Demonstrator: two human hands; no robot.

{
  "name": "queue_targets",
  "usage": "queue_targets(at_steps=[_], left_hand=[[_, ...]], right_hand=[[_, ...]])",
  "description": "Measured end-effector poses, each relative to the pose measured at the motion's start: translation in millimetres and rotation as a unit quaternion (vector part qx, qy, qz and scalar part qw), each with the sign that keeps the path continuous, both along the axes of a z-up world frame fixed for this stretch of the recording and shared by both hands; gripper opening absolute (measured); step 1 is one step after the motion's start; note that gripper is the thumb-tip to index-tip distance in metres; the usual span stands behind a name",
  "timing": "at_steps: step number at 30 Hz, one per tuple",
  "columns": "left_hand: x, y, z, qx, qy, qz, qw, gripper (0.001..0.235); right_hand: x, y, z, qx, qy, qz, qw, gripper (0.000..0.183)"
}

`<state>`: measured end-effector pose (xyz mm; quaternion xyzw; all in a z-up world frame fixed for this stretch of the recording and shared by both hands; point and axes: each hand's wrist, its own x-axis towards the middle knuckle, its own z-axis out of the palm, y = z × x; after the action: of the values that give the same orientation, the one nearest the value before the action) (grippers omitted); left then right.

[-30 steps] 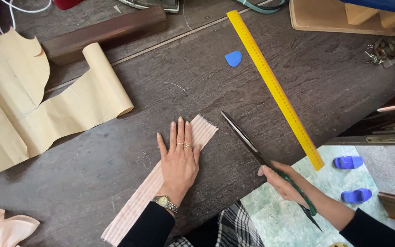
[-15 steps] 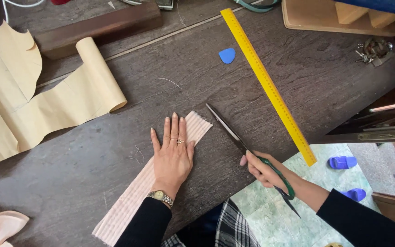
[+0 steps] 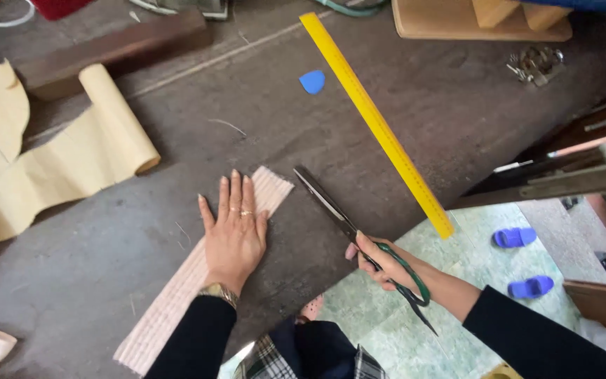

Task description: Marking and cutting fabric strips on a workbench in preparation for sewing

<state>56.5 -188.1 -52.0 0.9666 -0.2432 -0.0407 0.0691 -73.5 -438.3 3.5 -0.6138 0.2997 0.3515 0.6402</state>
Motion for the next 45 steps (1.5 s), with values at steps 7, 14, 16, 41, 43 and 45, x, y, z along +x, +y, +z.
queue_targets(at_steps=[7,14,16,41,43,45], left_hand=[[-1.9,-2.0,-3.7,-0.013,-0.002,0.010,1.000,0.065],[-2.2,-1.6,-5.6,-0.016,0.004,0.012,1.000,0.064],[-3.1,0.0,-4.2,-0.011,0.007,0.008,1.000,0.064],[-1.3,4.5,-10.3,-0.060,-0.057,-0.008,0.996,0.060],[-1.2,4.1,-10.9,-0.057,-0.059,-0.005,0.997,0.060],[-1.0,3.9,-11.6,-0.049,-0.060,-0.008,0.997,0.060]], right_hand=[[-16.1,-1.5,8.0,0.051,0.024,0.004,0.998,0.075],[-32.3,-6.2,7.8,0.122,0.030,-0.031,0.992,0.089],[-38.3,-5.1,6.9,0.135,0.027,-0.046,0.989,0.090],[-56.9,13.8,-4.1,0.344,0.088,-0.083,0.931,0.093],[-54.0,17.0,-15.8,0.346,0.094,-0.086,0.930,0.092],[-49.8,22.7,-26.0,0.321,0.046,-0.068,0.944,0.082]])
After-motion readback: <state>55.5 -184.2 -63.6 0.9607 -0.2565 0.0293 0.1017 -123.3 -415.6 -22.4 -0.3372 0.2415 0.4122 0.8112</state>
